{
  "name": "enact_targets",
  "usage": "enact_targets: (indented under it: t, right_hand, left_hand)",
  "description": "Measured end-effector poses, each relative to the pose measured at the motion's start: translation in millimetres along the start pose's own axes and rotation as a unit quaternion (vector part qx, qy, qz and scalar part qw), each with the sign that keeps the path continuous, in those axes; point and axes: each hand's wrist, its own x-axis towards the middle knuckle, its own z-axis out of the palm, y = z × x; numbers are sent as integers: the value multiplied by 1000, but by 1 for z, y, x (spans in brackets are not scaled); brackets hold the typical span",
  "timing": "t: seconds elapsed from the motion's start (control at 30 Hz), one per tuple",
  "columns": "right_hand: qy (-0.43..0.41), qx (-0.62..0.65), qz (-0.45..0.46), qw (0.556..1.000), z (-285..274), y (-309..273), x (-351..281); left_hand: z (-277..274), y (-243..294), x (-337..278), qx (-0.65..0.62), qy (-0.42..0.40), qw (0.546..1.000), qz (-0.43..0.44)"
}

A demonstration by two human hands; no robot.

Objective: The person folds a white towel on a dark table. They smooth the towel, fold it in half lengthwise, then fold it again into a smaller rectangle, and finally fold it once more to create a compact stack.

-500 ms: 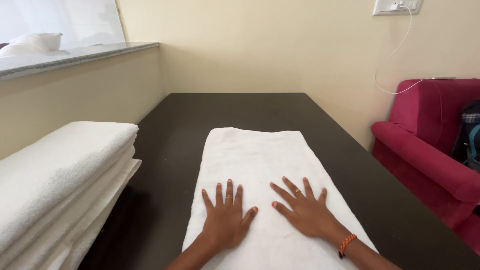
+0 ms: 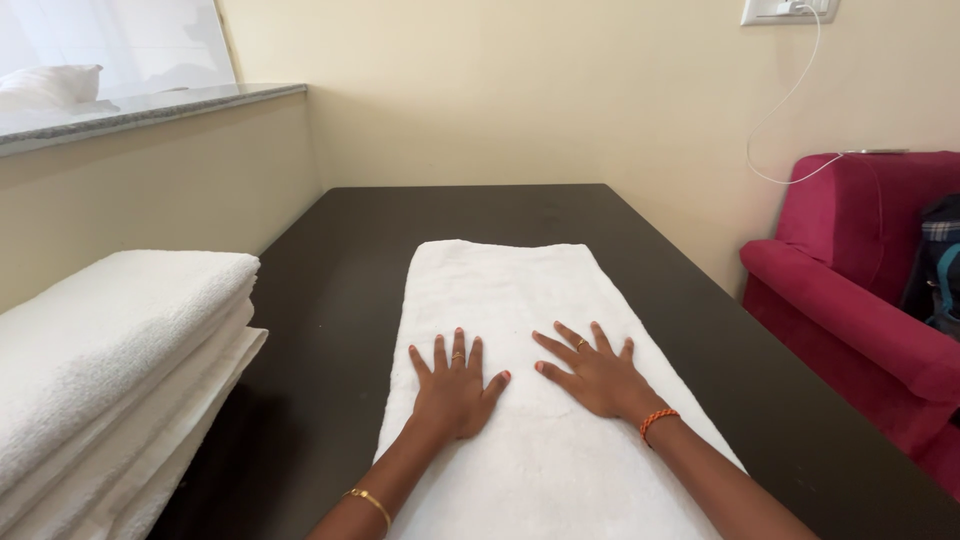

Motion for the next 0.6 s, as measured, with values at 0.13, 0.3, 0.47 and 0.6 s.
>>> enact_targets:
  t: [0.13, 0.3, 0.47, 0.6]
  right_hand:
    - [8, 0, 10, 1000, 2, 3, 16]
    - [20, 1, 44, 999, 6, 6, 27]
    - [31, 15, 62, 997, 10, 6, 26]
    - [53, 45, 91, 993, 12, 6, 20]
  left_hand:
    - [0, -6, 20, -5, 4, 1000, 6]
    - [-3, -9, 31, -15, 25, 999, 33]
    - [1, -12, 44, 1, 25, 999, 38]
    - [-3, -12, 47, 29, 15, 998, 56]
